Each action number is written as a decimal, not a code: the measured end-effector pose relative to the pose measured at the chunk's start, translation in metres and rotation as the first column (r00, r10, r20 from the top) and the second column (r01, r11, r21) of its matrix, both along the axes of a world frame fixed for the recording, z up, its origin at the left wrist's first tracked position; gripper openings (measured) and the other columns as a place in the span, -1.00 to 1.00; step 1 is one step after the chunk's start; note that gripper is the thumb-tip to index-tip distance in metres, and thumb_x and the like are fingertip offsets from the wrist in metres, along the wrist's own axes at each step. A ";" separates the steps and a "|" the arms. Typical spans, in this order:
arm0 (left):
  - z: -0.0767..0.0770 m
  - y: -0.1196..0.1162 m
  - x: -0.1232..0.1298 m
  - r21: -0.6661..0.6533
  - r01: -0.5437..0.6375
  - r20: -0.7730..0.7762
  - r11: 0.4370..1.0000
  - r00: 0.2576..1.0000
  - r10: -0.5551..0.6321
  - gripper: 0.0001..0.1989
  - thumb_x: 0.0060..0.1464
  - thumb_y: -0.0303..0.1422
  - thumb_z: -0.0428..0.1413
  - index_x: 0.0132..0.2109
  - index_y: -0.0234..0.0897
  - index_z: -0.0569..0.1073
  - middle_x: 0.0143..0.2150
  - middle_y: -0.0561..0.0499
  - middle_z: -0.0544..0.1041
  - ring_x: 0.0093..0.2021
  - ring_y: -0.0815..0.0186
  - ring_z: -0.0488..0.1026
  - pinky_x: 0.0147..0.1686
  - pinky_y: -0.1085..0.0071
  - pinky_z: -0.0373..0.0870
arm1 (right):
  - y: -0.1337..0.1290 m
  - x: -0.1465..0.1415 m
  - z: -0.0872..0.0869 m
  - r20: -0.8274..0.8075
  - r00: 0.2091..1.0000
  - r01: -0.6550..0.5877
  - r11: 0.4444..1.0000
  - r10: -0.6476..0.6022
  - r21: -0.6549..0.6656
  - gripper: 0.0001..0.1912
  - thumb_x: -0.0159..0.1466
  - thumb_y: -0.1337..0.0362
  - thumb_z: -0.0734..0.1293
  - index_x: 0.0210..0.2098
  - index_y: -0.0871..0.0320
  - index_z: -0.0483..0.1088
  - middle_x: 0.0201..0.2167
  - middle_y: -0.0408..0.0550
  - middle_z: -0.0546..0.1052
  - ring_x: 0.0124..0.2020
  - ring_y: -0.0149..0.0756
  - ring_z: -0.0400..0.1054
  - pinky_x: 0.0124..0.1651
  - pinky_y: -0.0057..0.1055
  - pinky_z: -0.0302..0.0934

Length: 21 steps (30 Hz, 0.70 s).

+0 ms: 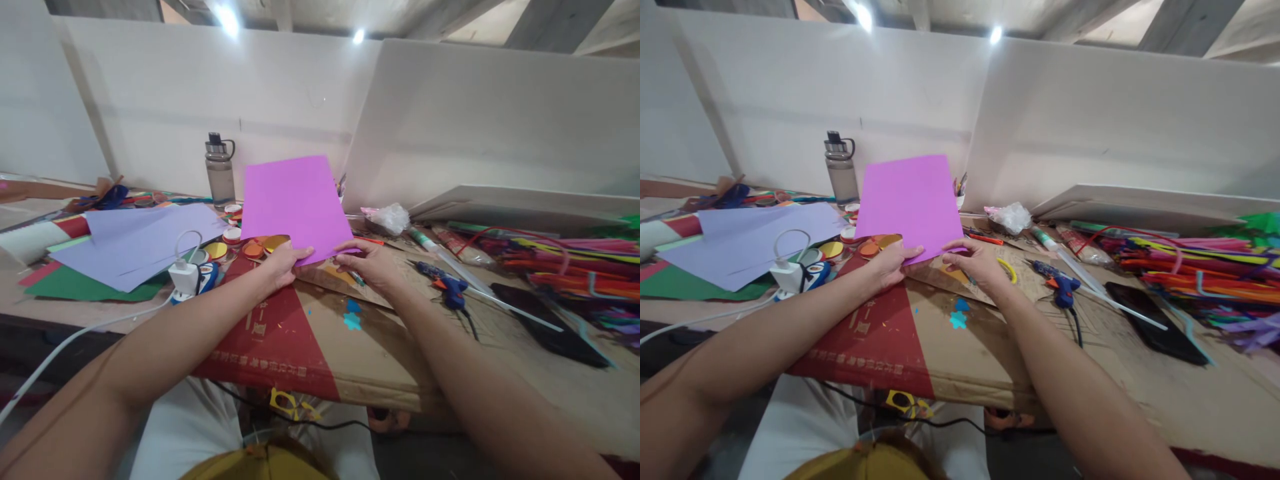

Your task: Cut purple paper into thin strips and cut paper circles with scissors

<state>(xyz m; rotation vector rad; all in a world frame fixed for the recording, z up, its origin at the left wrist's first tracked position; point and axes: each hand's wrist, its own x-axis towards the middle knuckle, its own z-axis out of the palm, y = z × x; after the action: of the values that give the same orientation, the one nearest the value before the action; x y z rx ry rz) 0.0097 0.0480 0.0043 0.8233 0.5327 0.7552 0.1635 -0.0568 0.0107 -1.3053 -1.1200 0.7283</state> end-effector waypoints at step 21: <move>-0.005 -0.005 -0.003 0.014 0.059 0.158 0.998 0.986 -0.061 -0.65 0.09 -0.25 0.27 -0.03 -0.30 0.41 -0.11 -0.15 0.57 -0.21 0.20 0.60 -0.02 0.10 0.51 | 0.012 0.015 -0.017 -0.289 0.954 0.079 0.997 -0.073 0.008 -0.60 -0.13 0.07 0.61 -0.47 0.11 0.42 -0.50 -0.13 0.52 -0.44 -0.32 0.48 -0.21 -0.33 0.46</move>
<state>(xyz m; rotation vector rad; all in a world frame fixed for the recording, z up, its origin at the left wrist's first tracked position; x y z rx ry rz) 0.0071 0.0426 -0.0012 0.7776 0.3609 0.7608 0.1790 -0.0447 -0.0058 -1.1749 -0.8348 0.8196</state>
